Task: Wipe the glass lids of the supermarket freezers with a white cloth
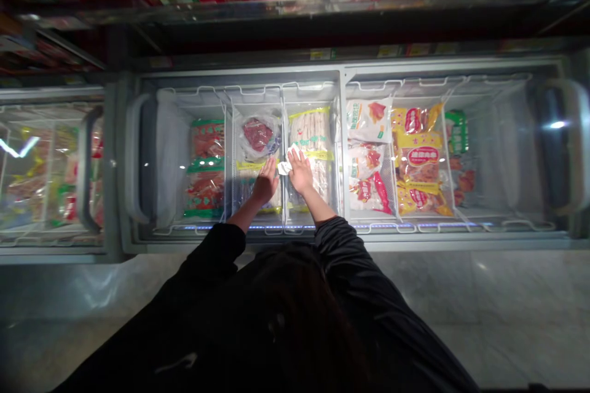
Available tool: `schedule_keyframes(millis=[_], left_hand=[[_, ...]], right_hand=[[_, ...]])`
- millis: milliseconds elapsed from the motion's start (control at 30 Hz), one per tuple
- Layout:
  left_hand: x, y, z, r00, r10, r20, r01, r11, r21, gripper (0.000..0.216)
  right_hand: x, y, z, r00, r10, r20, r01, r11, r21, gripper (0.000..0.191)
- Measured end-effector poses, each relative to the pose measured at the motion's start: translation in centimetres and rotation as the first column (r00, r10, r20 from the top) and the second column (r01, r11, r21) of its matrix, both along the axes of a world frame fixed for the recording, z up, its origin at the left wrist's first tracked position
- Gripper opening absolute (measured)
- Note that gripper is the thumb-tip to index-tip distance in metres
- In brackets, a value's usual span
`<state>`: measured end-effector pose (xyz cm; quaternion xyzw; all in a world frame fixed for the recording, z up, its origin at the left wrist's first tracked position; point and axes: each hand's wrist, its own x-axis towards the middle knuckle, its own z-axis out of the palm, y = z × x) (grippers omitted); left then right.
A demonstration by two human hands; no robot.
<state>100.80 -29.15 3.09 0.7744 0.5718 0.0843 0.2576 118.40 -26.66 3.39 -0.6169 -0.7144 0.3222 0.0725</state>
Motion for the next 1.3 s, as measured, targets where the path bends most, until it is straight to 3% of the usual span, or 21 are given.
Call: schedule_keyframes(millis=[133, 300, 400, 533, 667, 833, 1000, 1167, 1300], left_hand=[[-0.6, -0.4, 0.2, 1.0, 0.01, -0.008, -0.01, 1.0, 0.007, 0.067], [-1.1, -0.8, 0.7, 1.0, -0.02, 0.005, 0.02, 1.0, 0.009, 0.069], [-0.4, -0.9, 1.2, 0.999, -0.053, 0.009, 0.053, 0.998, 0.017, 0.07], [1.4, -0.6, 1.6, 0.996, -0.093, 0.008, 0.093, 0.995, 0.04, 0.073], [3.3, -0.5, 1.7, 0.994, -0.105, 0.007, 0.104, 0.993, 0.056, 0.076], [5.4, -0.7, 1.7, 0.994, -0.105, 0.015, 0.104, 0.993, 0.06, 0.079], [7.6, -0.9, 1.9, 0.994, -0.112, 0.003, 0.111, 0.99, 0.085, 0.079], [9.9, -0.4, 2.0, 0.995, -0.101, -0.015, 0.102, 0.988, 0.118, 0.077], [11.5, -0.1, 1.9, 0.993, -0.114, -0.014, 0.115, 0.987, 0.116, 0.076]], right_hand=[[-2.6, -0.3, -0.1, 0.986, 0.157, -0.063, -0.157, 0.988, 0.0, 0.073], [1.7, -1.9, 0.6, 0.927, 0.363, -0.09, -0.365, 0.931, 0.002, 0.071], [4.1, -1.7, 0.7, 0.965, 0.258, -0.046, -0.258, 0.966, 0.0, 0.069], [4.2, -0.6, 0.6, 0.998, 0.064, 0.007, -0.064, 0.998, 0.024, 0.071], [4.3, -1.1, 0.7, 0.986, 0.164, -0.034, -0.163, 0.986, 0.02, 0.069], [9.2, -3.6, 1.6, 0.952, 0.294, -0.085, -0.296, 0.955, -0.019, 0.069], [13.0, -3.4, 1.4, 0.981, 0.187, -0.044, -0.187, 0.982, -0.01, 0.065], [11.5, -1.5, 0.3, 0.998, 0.057, -0.009, -0.057, 0.998, 0.029, 0.067], [12.0, -2.0, 0.3, 0.988, 0.148, -0.032, -0.148, 0.989, 0.029, 0.069]])
